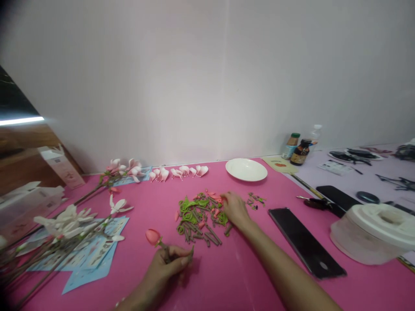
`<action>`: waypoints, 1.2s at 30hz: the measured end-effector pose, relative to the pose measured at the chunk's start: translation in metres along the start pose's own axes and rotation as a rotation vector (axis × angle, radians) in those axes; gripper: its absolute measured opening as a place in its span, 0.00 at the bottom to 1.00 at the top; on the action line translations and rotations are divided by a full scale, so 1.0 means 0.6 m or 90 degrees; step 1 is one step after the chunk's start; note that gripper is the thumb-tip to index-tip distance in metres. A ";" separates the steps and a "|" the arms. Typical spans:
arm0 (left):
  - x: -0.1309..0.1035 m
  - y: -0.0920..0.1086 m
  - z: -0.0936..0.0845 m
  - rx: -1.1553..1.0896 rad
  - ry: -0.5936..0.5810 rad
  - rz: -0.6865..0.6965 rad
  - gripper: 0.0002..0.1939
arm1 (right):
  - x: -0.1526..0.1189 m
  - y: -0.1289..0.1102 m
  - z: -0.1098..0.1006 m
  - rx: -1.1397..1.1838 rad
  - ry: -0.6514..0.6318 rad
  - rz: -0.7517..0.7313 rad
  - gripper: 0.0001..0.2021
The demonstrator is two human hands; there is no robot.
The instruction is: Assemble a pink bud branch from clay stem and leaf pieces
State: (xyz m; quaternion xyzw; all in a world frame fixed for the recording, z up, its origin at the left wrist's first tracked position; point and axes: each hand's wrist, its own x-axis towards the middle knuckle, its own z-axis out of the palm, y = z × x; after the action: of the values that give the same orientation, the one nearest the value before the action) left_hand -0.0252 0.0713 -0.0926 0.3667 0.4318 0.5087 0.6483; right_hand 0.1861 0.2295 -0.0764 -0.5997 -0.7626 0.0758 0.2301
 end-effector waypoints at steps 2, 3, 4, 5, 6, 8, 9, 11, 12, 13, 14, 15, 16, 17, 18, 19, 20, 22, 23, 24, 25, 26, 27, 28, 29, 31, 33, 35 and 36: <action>0.002 -0.001 -0.001 -0.002 -0.005 0.006 0.18 | 0.004 -0.007 0.004 -0.005 0.002 -0.011 0.16; 0.002 -0.002 -0.001 -0.005 -0.005 0.008 0.18 | 0.006 -0.010 0.005 -0.006 0.002 -0.016 0.16; 0.003 -0.002 -0.002 -0.005 -0.005 0.009 0.18 | 0.007 -0.012 0.005 -0.008 0.000 -0.022 0.16; 0.003 -0.003 -0.002 -0.006 -0.004 0.010 0.17 | 0.007 -0.013 0.006 -0.008 -0.004 -0.027 0.16; 0.003 -0.003 -0.002 -0.008 -0.003 0.010 0.17 | 0.007 -0.014 0.006 -0.007 -0.008 -0.032 0.16; 0.003 -0.003 -0.002 -0.012 0.000 0.013 0.17 | 0.004 -0.015 0.006 -0.004 -0.018 -0.042 0.17; 0.003 -0.002 -0.002 -0.013 0.001 0.013 0.17 | 0.002 -0.015 0.006 0.000 -0.022 -0.049 0.17; 0.003 0.000 -0.001 -0.012 0.004 0.011 0.17 | -0.002 -0.015 0.007 0.007 -0.025 -0.066 0.17; 0.002 0.000 0.000 -0.011 0.003 0.008 0.17 | -0.004 -0.016 0.008 0.010 -0.023 -0.075 0.17; 0.002 0.001 0.000 -0.011 0.003 0.007 0.17 | -0.006 -0.017 0.008 0.014 -0.019 -0.084 0.17; 0.002 0.001 0.000 -0.011 0.005 0.006 0.16 | -0.007 -0.018 0.009 0.019 -0.012 -0.094 0.16; 0.002 0.001 0.000 -0.010 0.008 0.008 0.16 | -0.007 -0.021 0.010 0.024 -0.004 -0.105 0.16; 0.002 0.001 0.000 -0.009 0.012 0.010 0.17 | -0.007 -0.024 0.012 0.029 0.005 -0.117 0.16; 0.003 0.000 0.000 -0.010 0.014 0.012 0.17 | -0.007 -0.027 0.014 0.034 0.012 -0.130 0.16; 0.003 0.000 -0.001 -0.014 0.016 0.014 0.17 | -0.006 -0.032 0.017 0.040 0.016 -0.145 0.16; 0.003 -0.001 -0.001 -0.020 0.018 0.014 0.18 | -0.006 -0.036 0.020 0.046 0.018 -0.161 0.16; 0.003 -0.001 -0.002 -0.027 0.018 0.014 0.18 | -0.006 -0.041 0.023 0.052 0.018 -0.177 0.15; 0.003 0.000 -0.002 -0.034 0.014 0.013 0.17 | -0.006 -0.051 0.030 0.063 0.014 -0.210 0.15; 0.002 0.000 -0.002 -0.034 0.011 0.013 0.17 | -0.006 -0.056 0.034 0.069 0.010 -0.227 0.16; 0.002 0.001 -0.002 -0.033 0.008 0.013 0.17 | -0.007 -0.060 0.037 0.074 0.007 -0.241 0.17; 0.002 0.001 -0.001 -0.033 0.007 0.013 0.17 | -0.008 -0.063 0.039 0.079 0.005 -0.253 0.17; 0.002 0.001 -0.001 -0.034 0.007 0.012 0.17 | -0.009 -0.065 0.041 0.084 0.004 -0.260 0.17; 0.003 0.001 0.000 -0.034 0.009 0.012 0.17 | -0.010 -0.067 0.042 0.088 0.005 -0.264 0.17; 0.003 0.001 0.000 -0.033 0.009 0.013 0.17 | -0.011 -0.068 0.042 0.092 0.007 -0.264 0.15; 0.004 0.001 0.000 -0.031 0.007 0.011 0.17 | -0.012 -0.068 0.042 0.095 0.010 -0.261 0.14; 0.005 0.001 -0.001 -0.027 0.006 0.010 0.18 | -0.014 -0.067 0.041 0.103 0.014 -0.248 0.12; 0.004 0.002 -0.001 -0.023 0.005 0.011 0.18 | -0.014 -0.063 0.038 0.108 0.017 -0.228 0.11; 0.004 0.003 -0.002 -0.021 0.011 0.011 0.18 | -0.014 -0.059 0.034 0.111 0.020 -0.206 0.11; 0.004 0.003 -0.002 -0.021 0.015 0.009 0.18 | -0.014 -0.058 0.031 0.110 0.022 -0.195 0.11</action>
State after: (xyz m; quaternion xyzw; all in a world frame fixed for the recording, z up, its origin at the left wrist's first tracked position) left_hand -0.0265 0.0742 -0.0919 0.3532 0.4281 0.5247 0.6456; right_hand 0.1485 0.2151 -0.0812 -0.4555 -0.8318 0.0951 0.3028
